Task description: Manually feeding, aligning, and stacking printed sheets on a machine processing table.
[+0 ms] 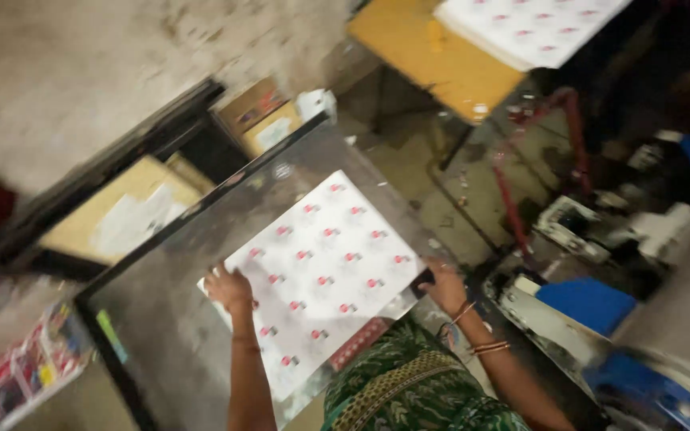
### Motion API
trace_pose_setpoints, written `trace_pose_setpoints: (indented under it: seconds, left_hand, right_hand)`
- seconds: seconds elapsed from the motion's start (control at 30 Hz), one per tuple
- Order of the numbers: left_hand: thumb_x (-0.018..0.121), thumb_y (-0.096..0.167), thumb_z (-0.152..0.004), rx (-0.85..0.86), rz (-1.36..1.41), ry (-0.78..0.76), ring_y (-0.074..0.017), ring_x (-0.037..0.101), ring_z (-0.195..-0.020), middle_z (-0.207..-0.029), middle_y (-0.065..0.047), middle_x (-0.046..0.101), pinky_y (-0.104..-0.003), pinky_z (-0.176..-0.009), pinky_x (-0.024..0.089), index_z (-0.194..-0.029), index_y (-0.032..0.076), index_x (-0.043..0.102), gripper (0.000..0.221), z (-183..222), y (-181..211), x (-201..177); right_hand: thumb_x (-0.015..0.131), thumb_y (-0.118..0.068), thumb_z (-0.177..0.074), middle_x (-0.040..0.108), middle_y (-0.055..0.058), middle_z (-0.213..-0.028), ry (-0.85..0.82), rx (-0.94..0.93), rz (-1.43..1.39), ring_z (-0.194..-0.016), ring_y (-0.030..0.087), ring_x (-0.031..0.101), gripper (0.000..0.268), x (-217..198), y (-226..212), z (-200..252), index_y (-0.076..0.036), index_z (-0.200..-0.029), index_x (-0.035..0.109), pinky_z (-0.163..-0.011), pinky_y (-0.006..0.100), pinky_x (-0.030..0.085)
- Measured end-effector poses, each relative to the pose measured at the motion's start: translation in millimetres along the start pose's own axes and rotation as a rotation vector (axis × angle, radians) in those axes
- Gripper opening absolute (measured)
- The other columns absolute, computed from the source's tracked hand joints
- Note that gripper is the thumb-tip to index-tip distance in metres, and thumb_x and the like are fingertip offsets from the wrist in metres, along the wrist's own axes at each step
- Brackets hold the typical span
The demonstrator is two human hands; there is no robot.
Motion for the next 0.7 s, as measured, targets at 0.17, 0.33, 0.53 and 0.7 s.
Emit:
trace_pose_setpoints:
  seconds: [0.17, 0.33, 0.53, 0.7]
  left_hand:
    - [0.07, 0.03, -0.089, 0.403, 0.023, 0.012, -0.0395, 0.038, -0.143, -0.154, -0.016, 0.046, -0.06, -0.109, 0.034, -0.14, 0.015, 0.058, 0.055, 141.0, 127.0, 46.6]
    - [0.071, 0.029, -0.086, 0.605, 0.17, -0.198, -0.0405, 0.037, -0.143, -0.153, -0.015, 0.046, -0.061, -0.108, 0.033, -0.134, 0.018, 0.062, 0.051, 235.7, 249.5, 53.9]
    - [0.073, 0.019, -0.084, 0.784, 0.356, -0.18, -0.0465, 0.048, -0.131, -0.146, -0.026, 0.051, -0.053, -0.108, 0.041, -0.131, 0.013, 0.063, 0.048, 246.2, 314.4, 64.6]
    - [0.073, 0.014, -0.083, 0.76, 0.45, -0.198, -0.0479, 0.05, -0.129, -0.142, -0.027, 0.053, -0.053, -0.108, 0.042, -0.131, 0.005, 0.061, 0.05, 266.6, 348.3, 55.6]
  right_hand:
    - [0.082, -0.017, -0.079, 0.074, 0.014, -0.087, -0.042, 0.456, -0.277, -0.081, 0.031, 0.072, 0.044, -32.5, 59.1, 69.2, -0.009, -0.12, 0.068, -0.077, 0.04, 0.057]
    - [0.077, -0.017, -0.084, 0.079, 0.01, -0.085, 0.316, 0.656, -0.366, -0.072, 0.02, 0.074, 0.009, -177.0, 135.5, 112.3, -0.01, -0.089, 0.077, -0.066, 0.035, 0.057]
    - [0.066, -0.015, -0.115, 0.064, 0.005, -0.089, 1.077, 0.513, -0.46, -0.081, 0.011, 0.059, 0.026, -418.3, 248.2, 223.6, -0.003, -0.092, 0.064, -0.07, 0.023, 0.049]
    - [0.093, -0.029, -0.078, 0.046, 0.028, -0.128, 1.118, 1.061, 0.461, -0.118, 0.037, 0.043, 0.092, -463.3, 412.6, 267.5, 0.003, -0.142, 0.036, -0.1, 0.042, 0.039]
Point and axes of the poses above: each hand's wrist, its own z-axis away from the middle knuckle, its own x-axis out of the palm, y = z × x, the point moved 5 cm from there along -z, towards the middle knuckle
